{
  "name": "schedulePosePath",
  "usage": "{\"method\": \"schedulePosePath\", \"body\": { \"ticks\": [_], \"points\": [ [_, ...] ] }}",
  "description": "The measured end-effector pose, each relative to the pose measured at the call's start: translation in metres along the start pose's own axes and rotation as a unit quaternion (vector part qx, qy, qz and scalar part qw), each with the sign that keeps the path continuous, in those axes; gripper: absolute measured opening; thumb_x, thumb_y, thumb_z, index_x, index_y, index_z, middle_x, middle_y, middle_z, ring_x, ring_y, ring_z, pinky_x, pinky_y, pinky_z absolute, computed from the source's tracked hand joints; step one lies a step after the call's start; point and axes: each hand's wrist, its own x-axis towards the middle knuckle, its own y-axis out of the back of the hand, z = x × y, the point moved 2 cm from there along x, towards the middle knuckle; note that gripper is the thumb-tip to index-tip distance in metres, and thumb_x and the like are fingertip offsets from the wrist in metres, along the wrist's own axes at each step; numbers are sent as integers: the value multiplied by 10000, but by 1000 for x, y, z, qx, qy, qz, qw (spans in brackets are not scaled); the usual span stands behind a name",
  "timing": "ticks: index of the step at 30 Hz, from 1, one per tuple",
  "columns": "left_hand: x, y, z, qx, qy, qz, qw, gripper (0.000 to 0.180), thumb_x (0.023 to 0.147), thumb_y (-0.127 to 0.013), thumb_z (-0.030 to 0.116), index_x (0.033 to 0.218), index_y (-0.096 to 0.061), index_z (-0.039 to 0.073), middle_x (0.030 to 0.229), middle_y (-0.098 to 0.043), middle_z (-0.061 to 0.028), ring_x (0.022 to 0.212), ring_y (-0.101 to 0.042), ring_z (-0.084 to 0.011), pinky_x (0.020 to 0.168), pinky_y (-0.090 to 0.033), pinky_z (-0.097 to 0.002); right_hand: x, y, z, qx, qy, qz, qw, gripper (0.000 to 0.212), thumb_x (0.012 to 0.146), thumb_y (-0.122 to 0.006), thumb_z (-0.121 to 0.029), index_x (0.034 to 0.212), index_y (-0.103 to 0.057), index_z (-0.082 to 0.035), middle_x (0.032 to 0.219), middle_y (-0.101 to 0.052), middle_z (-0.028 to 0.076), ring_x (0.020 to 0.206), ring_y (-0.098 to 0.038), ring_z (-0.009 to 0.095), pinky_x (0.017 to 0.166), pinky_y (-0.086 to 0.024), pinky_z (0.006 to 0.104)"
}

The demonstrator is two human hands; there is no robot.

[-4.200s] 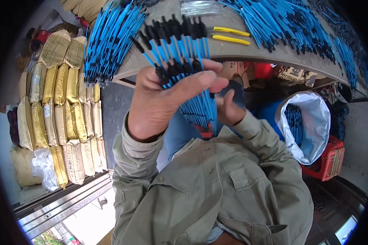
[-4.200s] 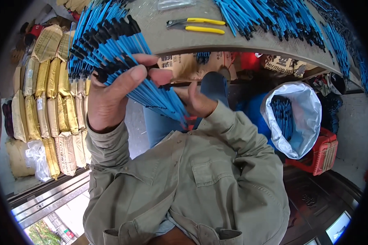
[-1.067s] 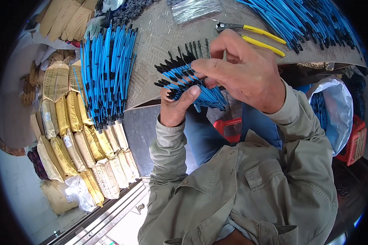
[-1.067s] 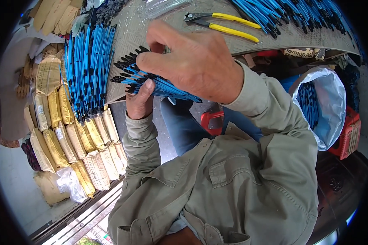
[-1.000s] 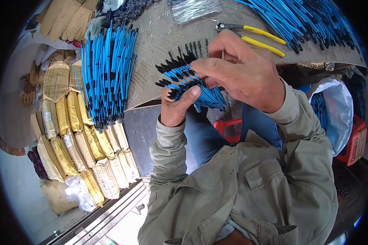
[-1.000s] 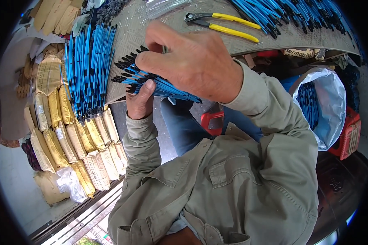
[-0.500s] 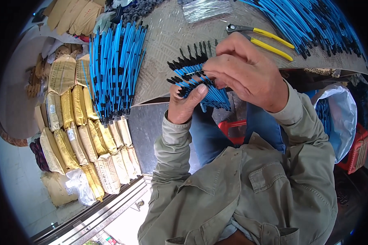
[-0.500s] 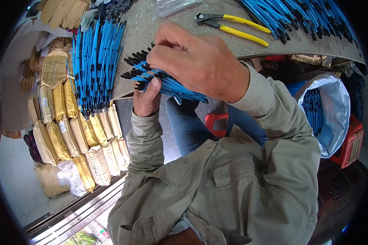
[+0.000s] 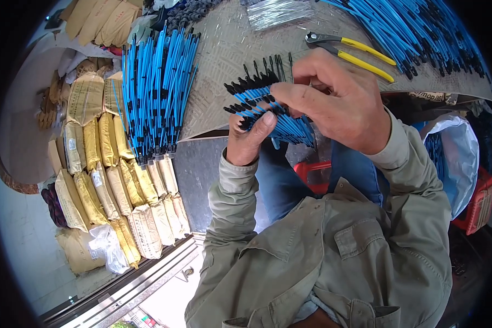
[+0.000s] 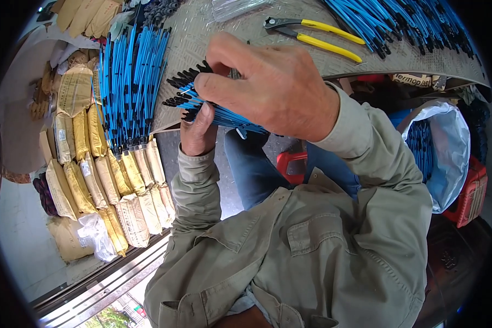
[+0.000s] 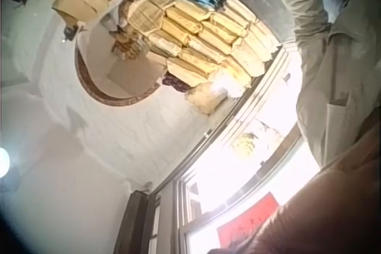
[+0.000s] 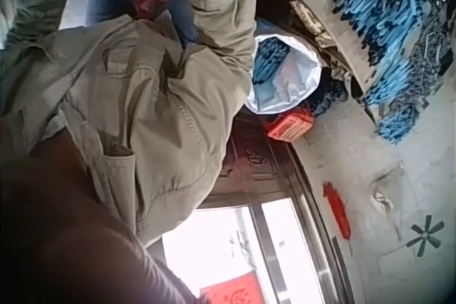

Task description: The person inserts multiple blue rods into a circular base component, then secures each rod using crimping pliers.

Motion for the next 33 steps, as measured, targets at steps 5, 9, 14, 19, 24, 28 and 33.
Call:
{"method": "schedulePosePath", "body": {
  "ticks": [5, 9, 14, 19, 24, 28, 33],
  "points": [
    [-1, -1, 1, -1, 4, 13, 1000, 298, 847, -604, 209, 1039, -601, -19, 954, -609, -38, 853, -545, -116, 774, -426, -270, 2, 1, -2, 2, -14, -19, 1000, 297, 618, -650, 49, 900, -616, -39, 794, -481, 50, 561, -559, 95, 458, -429, 211],
    [2, -3, 2, -11, -16, -13, 1000, 297, 846, -605, 208, 1040, -598, -16, 950, -605, -32, 843, -539, -112, 764, -424, -267, 0, -1, 0, 27, -29, -13, 999, 293, 618, -651, 42, 898, -618, -40, 795, -481, 50, 561, -540, 104, 462, -422, 221],
    [-1, 3, -2, 14, 0, 10, 1000, 288, 847, -607, 202, 1042, -586, -8, 924, -600, -22, 824, -530, -104, 746, -422, -265, 1, -3, -2, 6, -3, -1, 1000, 287, 612, -658, 21, 890, -623, -44, 786, -483, 48, 555, -509, 119, 463, -408, 234],
    [-2, 4, -4, -12, -5, 31, 999, 259, 845, -614, 190, 1030, -578, 12, 895, -591, -2, 805, -519, -84, 728, -418, -255, 8, 5, 0, -22, 49, -8, 999, 257, 620, -662, 5, 869, -622, -46, 784, -492, 51, 549, -510, 121, 460, -407, 232],
    [-3, 5, -4, -37, 6, 22, 999, 239, 849, -612, 187, 1020, -581, 22, 880, -586, 9, 784, -512, -67, 708, -413, -235, 7, 2, 2, -2, 26, -27, 999, 255, 617, -656, 3, 863, -612, -46, 793, -508, 56, 565, -531, 127, 467, -421, 232],
    [-3, 3, -5, -24, 2, 25, 999, 239, 859, -598, 188, 1024, -581, 15, 876, -586, 7, 769, -510, -63, 698, -410, -223, 3, -4, 0, 12, 17, 4, 1000, 262, 613, -650, 9, 866, -604, -41, 802, -516, 59, 564, -541, 132, 463, -425, 232],
    [-2, 5, -5, -53, -5, 22, 998, 255, 878, -574, 205, 1029, -576, -1, 919, -600, -21, 816, -541, -90, 741, -430, -244, 3, -4, 5, 28, 14, 7, 999, 257, 624, -643, 13, 872, -601, -34, 810, -521, 66, 555, -543, 140, 452, -423, 235]
  ]
}}
